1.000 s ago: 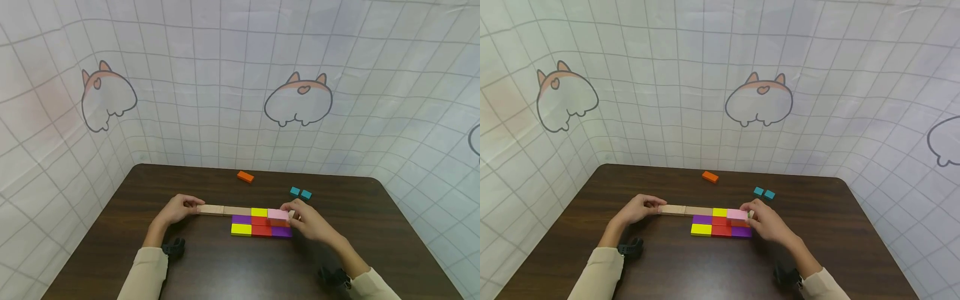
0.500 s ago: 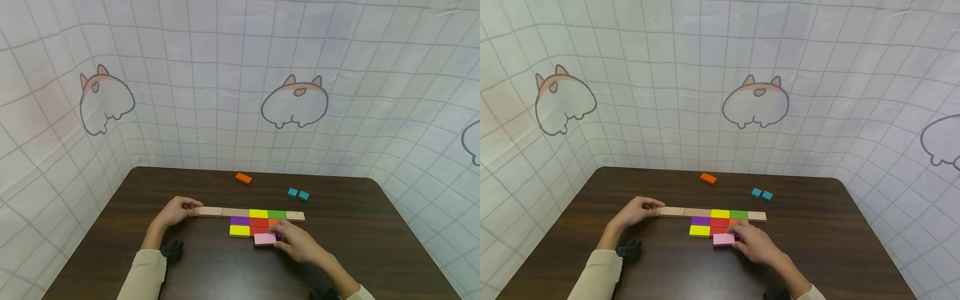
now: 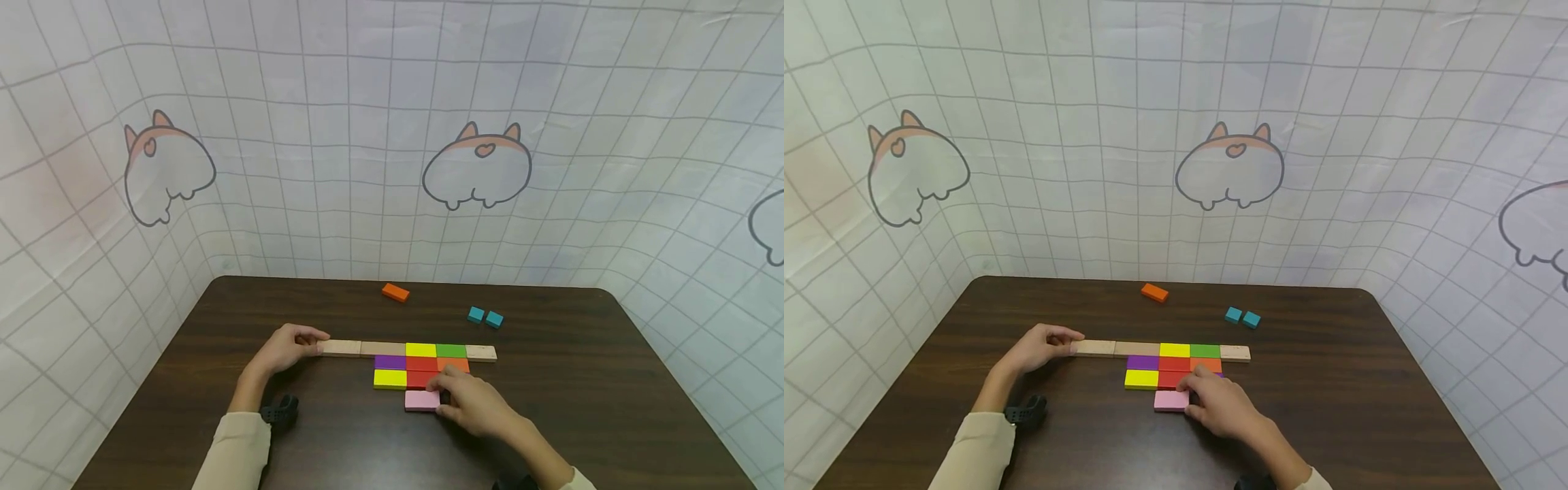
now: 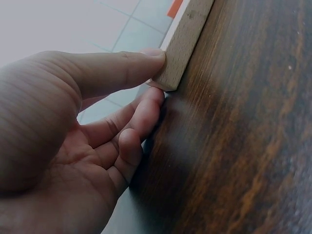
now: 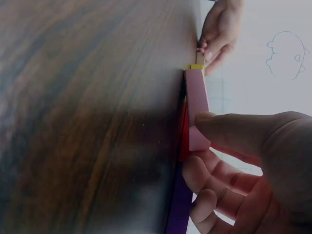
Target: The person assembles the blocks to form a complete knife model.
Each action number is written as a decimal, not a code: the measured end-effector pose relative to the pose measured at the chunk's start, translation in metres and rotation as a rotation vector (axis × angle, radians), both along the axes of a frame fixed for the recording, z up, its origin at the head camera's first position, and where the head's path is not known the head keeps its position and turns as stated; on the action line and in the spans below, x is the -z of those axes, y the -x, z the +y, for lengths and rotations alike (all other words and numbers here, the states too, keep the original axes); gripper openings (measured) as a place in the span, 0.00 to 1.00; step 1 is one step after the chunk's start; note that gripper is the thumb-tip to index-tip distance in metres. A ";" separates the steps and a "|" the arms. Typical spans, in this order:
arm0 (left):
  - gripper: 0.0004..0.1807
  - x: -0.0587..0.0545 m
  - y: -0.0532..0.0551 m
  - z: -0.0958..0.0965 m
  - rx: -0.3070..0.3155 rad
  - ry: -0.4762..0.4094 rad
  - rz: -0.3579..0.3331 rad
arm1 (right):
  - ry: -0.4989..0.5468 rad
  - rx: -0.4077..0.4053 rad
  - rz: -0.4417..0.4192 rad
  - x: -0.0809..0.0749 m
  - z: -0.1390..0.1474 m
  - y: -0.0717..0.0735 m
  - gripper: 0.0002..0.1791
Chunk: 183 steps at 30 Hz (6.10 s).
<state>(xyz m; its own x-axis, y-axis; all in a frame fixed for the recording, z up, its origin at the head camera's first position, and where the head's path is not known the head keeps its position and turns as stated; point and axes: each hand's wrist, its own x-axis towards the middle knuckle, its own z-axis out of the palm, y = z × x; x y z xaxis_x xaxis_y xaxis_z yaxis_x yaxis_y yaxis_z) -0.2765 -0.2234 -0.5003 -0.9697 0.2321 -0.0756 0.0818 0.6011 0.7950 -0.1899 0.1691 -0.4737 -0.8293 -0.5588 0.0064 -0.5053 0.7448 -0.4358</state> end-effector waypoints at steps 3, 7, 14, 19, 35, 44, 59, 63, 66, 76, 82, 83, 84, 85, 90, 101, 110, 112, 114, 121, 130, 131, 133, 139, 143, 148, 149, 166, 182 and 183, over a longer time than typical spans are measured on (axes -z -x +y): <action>0.12 0.001 -0.001 0.000 -0.004 0.001 -0.001 | -0.003 -0.010 0.007 0.000 -0.002 0.000 0.15; 0.12 0.000 -0.001 0.000 -0.004 -0.004 -0.002 | -0.001 -0.014 0.006 0.000 -0.002 0.000 0.14; 0.12 -0.001 0.000 0.001 -0.003 -0.008 -0.003 | 0.053 -0.005 -0.070 -0.001 -0.002 0.005 0.10; 0.12 -0.001 -0.001 0.001 -0.001 -0.012 -0.003 | 0.055 -0.002 -0.091 0.000 -0.006 0.008 0.08; 0.12 -0.002 0.000 0.002 -0.004 -0.006 0.003 | 0.038 -0.012 -0.023 0.001 -0.022 0.015 0.09; 0.12 -0.003 0.001 0.002 0.003 -0.006 0.005 | 0.033 -0.027 -0.033 0.000 -0.031 0.019 0.09; 0.12 -0.001 0.001 0.001 0.000 -0.006 0.007 | 0.074 -0.050 -0.054 0.001 -0.042 0.019 0.09; 0.12 0.000 0.000 0.000 -0.006 -0.003 0.004 | 0.073 -0.054 -0.043 0.001 -0.045 0.019 0.09; 0.12 0.001 0.000 0.000 -0.009 0.001 0.003 | 0.071 -0.055 -0.034 0.001 -0.046 0.019 0.09; 0.12 0.000 0.001 0.000 -0.007 -0.002 -0.001 | 0.063 -0.056 -0.041 0.001 -0.049 0.020 0.09; 0.12 0.000 0.000 0.001 -0.016 0.003 -0.004 | 0.056 -0.055 -0.039 0.001 -0.050 0.020 0.09; 0.12 0.000 0.000 0.001 -0.017 0.004 -0.003 | 0.056 -0.056 -0.038 0.001 -0.050 0.020 0.09; 0.12 0.000 -0.001 0.001 -0.016 0.006 -0.002 | 0.058 -0.057 -0.038 0.000 -0.050 0.020 0.09; 0.12 0.000 -0.001 0.001 -0.016 0.007 -0.001 | 0.059 -0.057 -0.038 0.000 -0.050 0.020 0.09; 0.12 0.000 0.000 0.001 -0.014 0.009 0.000 | 0.064 -0.061 -0.040 0.000 -0.050 0.020 0.09; 0.12 0.001 0.000 0.001 -0.019 0.000 -0.003 | 0.070 -0.073 -0.063 0.000 -0.048 0.022 0.09; 0.12 -0.001 0.000 0.001 -0.015 -0.005 -0.002 | 0.226 -0.086 -0.149 -0.017 -0.031 0.059 0.13; 0.12 0.000 0.000 0.000 -0.013 -0.005 -0.001 | 0.254 -0.069 -0.146 -0.019 -0.027 0.075 0.13; 0.12 0.000 0.000 -0.001 -0.009 -0.005 0.001 | 0.268 -0.044 -0.151 -0.020 -0.023 0.090 0.14; 0.12 0.000 0.000 0.001 -0.016 -0.016 -0.006 | 0.298 0.083 -0.163 -0.019 -0.014 0.145 0.19; 0.12 -0.003 0.000 0.003 -0.005 -0.017 0.002 | 0.357 0.172 -0.288 -0.005 -0.019 0.192 0.26; 0.12 -0.003 0.001 0.004 -0.006 -0.019 0.000 | 0.365 0.180 -0.305 -0.004 -0.020 0.195 0.27; 0.12 -0.003 0.001 0.005 -0.003 -0.017 -0.003 | 0.386 0.191 -0.339 -0.001 -0.022 0.200 0.29; 0.12 -0.003 -0.001 0.005 -0.018 -0.019 -0.015 | 0.409 0.204 -0.395 0.010 -0.033 0.216 0.31; 0.11 -0.003 -0.004 0.002 -0.027 -0.017 -0.014 | 0.392 0.223 -0.389 0.014 -0.043 0.223 0.31; 0.12 -0.003 -0.005 0.001 -0.027 -0.018 -0.006 | 0.342 0.274 -0.359 0.015 -0.054 0.227 0.28; 0.11 -0.003 -0.005 0.001 -0.027 -0.020 -0.005 | 0.332 0.286 -0.353 0.015 -0.055 0.228 0.28; 0.12 -0.004 -0.003 0.003 -0.008 -0.025 0.009 | 0.227 0.239 -0.329 0.008 -0.054 0.225 0.19; 0.12 0.001 -0.002 0.001 -0.021 -0.020 0.008 | 0.150 0.087 -0.250 -0.016 -0.032 0.202 0.19; 0.12 0.001 -0.002 0.001 -0.021 -0.019 0.008 | 0.148 0.074 -0.235 -0.020 -0.030 0.198 0.19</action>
<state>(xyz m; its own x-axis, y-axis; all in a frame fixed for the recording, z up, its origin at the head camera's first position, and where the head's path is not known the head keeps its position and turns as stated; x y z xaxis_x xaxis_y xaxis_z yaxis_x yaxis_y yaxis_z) -0.2743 -0.2223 -0.5014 -0.9749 0.2133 -0.0638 0.0757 0.5872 0.8059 -0.3877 0.1389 -0.4537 -0.8562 -0.5039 -0.1140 -0.3242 0.6958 -0.6409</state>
